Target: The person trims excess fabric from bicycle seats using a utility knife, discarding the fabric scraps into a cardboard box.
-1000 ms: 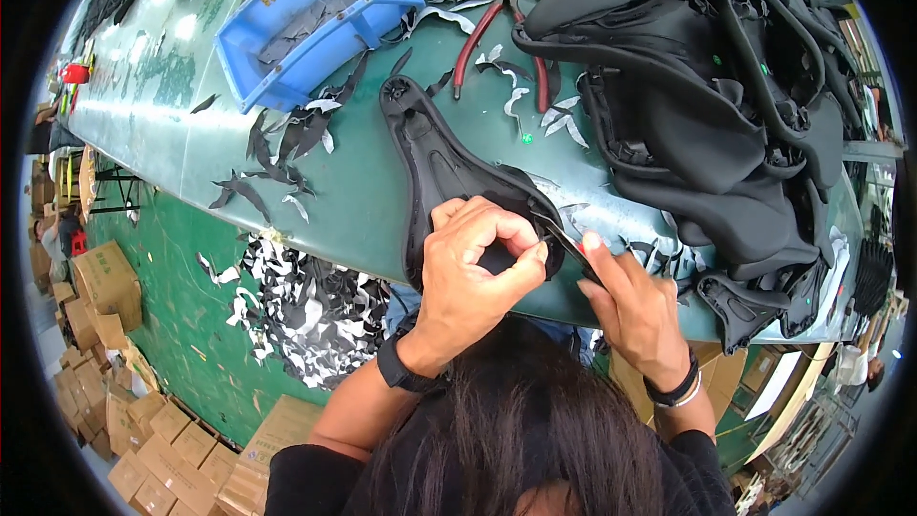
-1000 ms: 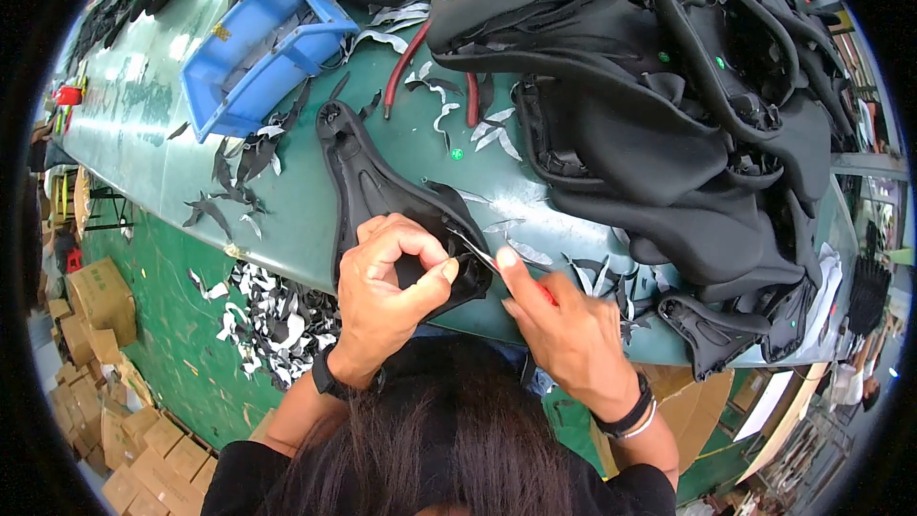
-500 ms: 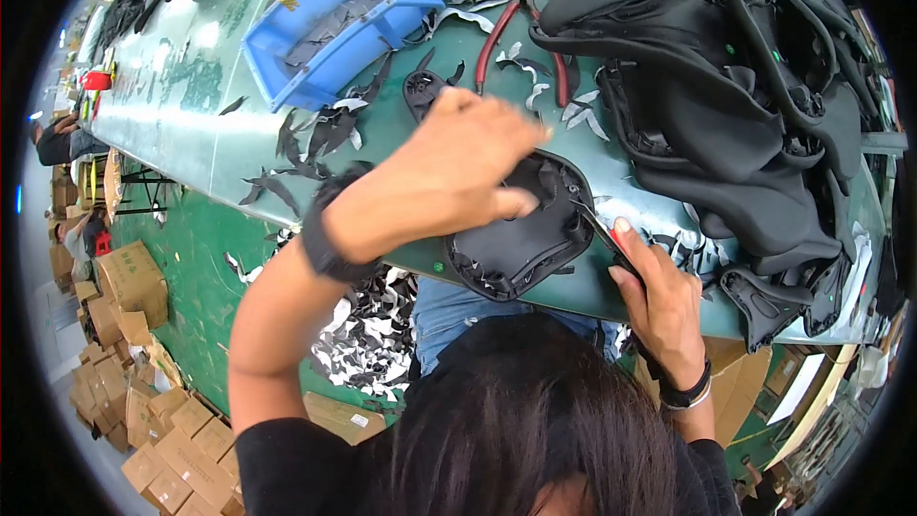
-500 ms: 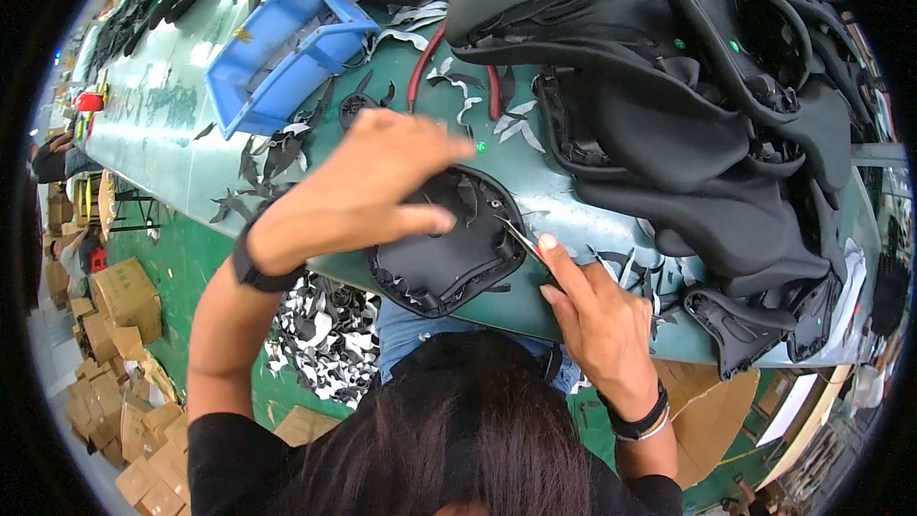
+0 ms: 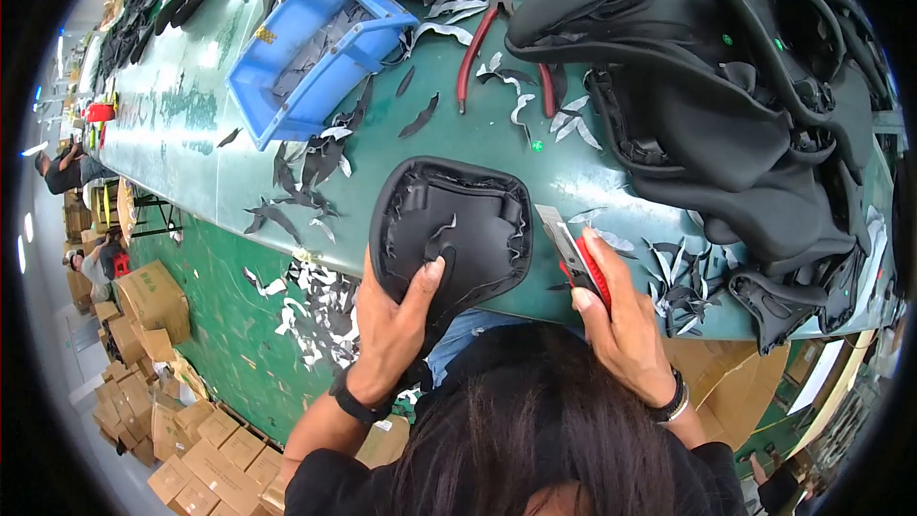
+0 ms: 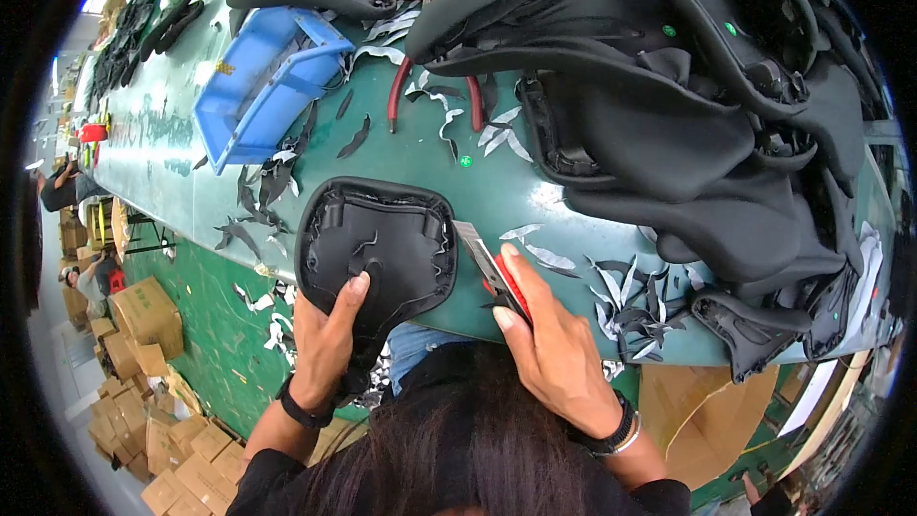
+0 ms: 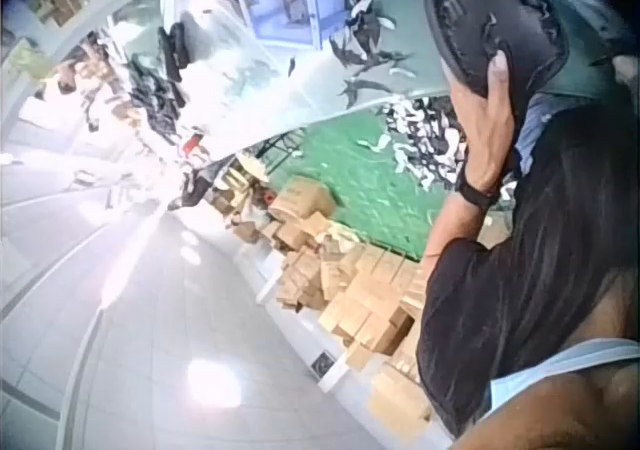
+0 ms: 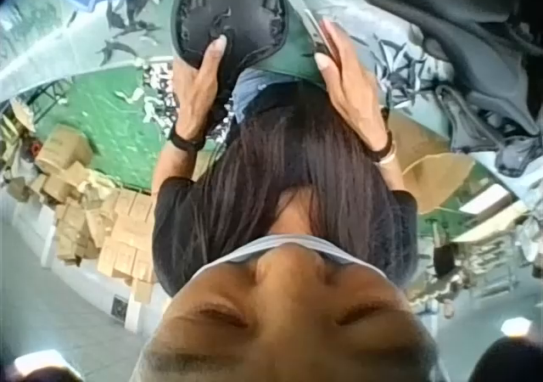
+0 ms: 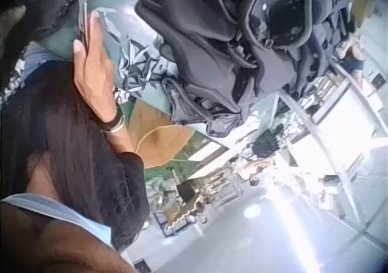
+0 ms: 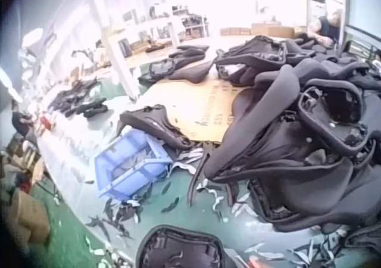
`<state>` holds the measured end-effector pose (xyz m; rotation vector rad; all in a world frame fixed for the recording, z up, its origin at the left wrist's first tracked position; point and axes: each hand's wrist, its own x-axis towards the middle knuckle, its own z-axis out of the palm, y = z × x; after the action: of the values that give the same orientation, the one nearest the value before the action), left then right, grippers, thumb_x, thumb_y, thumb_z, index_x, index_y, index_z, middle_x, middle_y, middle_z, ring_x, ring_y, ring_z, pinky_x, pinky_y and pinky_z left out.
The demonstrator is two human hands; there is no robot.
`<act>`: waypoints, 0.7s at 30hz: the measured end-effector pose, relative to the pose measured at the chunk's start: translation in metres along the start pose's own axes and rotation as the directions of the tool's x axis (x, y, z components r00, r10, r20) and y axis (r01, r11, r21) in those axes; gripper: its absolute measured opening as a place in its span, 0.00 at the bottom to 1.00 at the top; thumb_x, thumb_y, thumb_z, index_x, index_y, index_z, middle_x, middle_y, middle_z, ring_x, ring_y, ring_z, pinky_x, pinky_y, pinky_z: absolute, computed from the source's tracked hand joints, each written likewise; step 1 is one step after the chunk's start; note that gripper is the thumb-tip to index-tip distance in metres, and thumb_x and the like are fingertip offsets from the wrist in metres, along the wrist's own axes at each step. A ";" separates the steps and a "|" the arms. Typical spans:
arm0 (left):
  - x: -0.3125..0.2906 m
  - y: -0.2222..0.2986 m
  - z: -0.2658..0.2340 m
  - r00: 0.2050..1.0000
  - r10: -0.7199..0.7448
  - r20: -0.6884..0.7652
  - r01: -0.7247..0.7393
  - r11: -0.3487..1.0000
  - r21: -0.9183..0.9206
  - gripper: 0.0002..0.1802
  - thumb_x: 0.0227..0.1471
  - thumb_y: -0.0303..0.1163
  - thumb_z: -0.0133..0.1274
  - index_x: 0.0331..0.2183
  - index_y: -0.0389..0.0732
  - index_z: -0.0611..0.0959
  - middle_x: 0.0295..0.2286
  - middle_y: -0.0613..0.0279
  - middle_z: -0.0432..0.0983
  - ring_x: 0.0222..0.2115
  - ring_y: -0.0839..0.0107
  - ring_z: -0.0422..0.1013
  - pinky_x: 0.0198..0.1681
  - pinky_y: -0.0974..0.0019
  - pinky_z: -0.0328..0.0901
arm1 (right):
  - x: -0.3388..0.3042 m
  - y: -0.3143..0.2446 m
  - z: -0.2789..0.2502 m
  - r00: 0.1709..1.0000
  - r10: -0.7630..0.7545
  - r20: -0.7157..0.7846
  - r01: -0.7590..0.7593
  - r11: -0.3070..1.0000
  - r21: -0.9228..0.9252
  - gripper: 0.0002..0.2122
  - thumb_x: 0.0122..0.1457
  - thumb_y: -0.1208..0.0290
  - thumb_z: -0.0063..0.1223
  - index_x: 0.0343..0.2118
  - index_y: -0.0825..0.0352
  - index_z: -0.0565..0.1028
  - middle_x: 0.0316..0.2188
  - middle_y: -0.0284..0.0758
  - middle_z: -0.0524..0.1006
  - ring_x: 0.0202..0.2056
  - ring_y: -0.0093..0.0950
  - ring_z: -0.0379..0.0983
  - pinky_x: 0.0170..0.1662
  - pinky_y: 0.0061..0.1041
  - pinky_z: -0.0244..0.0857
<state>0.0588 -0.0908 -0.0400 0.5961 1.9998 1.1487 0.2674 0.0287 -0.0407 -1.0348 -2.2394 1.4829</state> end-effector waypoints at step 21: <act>-0.058 -0.024 0.078 0.924 0.058 -0.378 -0.183 0.935 -0.303 0.33 0.55 0.29 0.54 0.56 0.30 0.57 0.49 0.50 0.61 0.48 0.64 0.61 0.54 0.62 0.56 | -0.043 -0.027 0.044 0.916 0.397 0.060 -0.401 0.912 0.087 0.31 0.60 0.74 0.51 0.63 0.71 0.49 0.54 0.59 0.65 0.52 0.55 0.66 0.51 0.38 0.63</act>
<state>0.1553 -0.1017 -0.0649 0.3525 2.0183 1.7386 0.2623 -0.0372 -0.0297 -1.5111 -2.0374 1.7653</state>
